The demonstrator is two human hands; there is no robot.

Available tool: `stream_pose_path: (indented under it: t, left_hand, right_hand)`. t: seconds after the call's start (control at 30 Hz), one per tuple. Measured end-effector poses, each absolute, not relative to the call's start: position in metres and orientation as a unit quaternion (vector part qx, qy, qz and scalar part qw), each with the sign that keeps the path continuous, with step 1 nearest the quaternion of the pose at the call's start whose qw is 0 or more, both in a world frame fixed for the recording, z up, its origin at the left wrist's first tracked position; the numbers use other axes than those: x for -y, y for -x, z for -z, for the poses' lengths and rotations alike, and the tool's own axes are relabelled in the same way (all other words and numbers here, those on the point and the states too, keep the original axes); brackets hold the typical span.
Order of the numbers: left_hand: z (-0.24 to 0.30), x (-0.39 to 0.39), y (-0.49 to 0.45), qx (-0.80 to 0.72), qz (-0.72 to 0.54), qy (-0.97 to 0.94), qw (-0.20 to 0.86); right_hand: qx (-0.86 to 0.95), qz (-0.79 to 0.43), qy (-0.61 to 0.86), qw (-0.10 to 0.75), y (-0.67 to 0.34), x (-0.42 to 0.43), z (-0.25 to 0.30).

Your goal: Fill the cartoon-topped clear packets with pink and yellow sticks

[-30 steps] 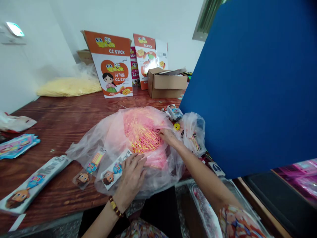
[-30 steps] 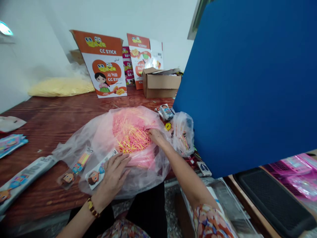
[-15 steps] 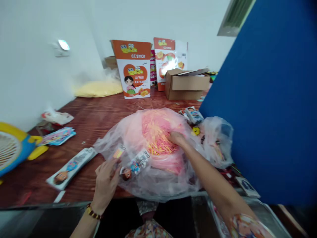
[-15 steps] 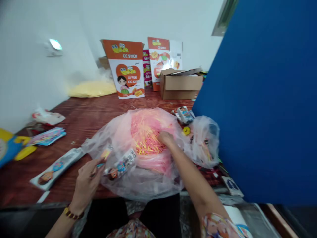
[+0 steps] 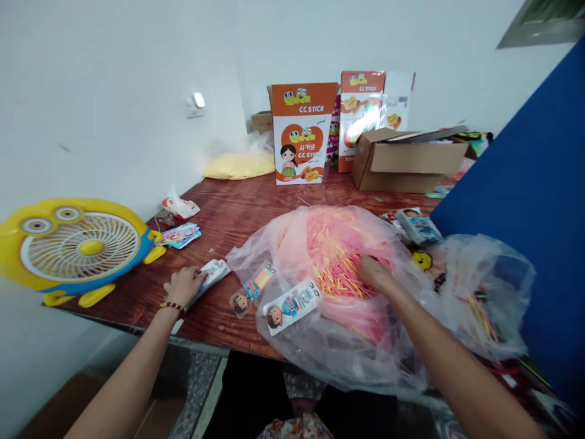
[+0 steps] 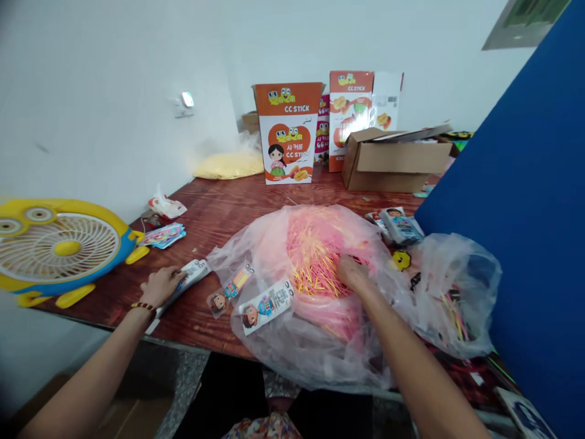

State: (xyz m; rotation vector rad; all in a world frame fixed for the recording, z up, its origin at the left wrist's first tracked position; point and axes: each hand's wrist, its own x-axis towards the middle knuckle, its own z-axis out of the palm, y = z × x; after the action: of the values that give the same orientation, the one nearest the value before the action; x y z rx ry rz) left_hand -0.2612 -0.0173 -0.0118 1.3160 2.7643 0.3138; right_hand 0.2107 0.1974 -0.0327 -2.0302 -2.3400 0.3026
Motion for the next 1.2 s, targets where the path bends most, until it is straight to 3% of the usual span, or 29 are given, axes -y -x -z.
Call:
stream_pose_path:
  t: [0.17,0.37,0.47,0.57,0.63,0.93,1.2]
  left_hand:
    - [0.01,0.015,0.26,-0.891,-0.093,-0.443,0.035]
    - [-0.01,0.024,0.242,-0.876,-0.103,-0.471,-0.01]
    - [-0.011,0.022,0.208,-0.833,-0.182,-0.52,-0.046]
    - [0.004,0.015,0.15,-0.704,-0.323,-0.632,0.031]
    - [0.018,0.009,0.107,-0.64,-0.343,-0.681,0.092]
    - [0.042,-0.014,0.028,-0.664,-0.274,-0.69,0.087]
    - [0.047,-0.016,0.031,-0.685,-0.252,-0.68,0.07]
  right_hand:
    - [0.758,-0.104,0.644,-0.01,-0.215,-0.188,0.027]
    - [0.77,-0.099,0.629,0.023,-0.217,-0.171,0.021]
    - [0.773,-0.103,0.624,0.048,-0.216,-0.169,0.023]
    - [0.77,-0.122,0.619,0.094,-0.216,-0.17,0.027]
    - [0.754,-0.192,0.61,0.15,-0.217,-0.171,0.031]
    - [0.692,-0.341,0.575,0.272,-0.225,-0.172,0.037]
    - [0.653,-0.339,0.57,0.365,-0.239,-0.174,0.045]
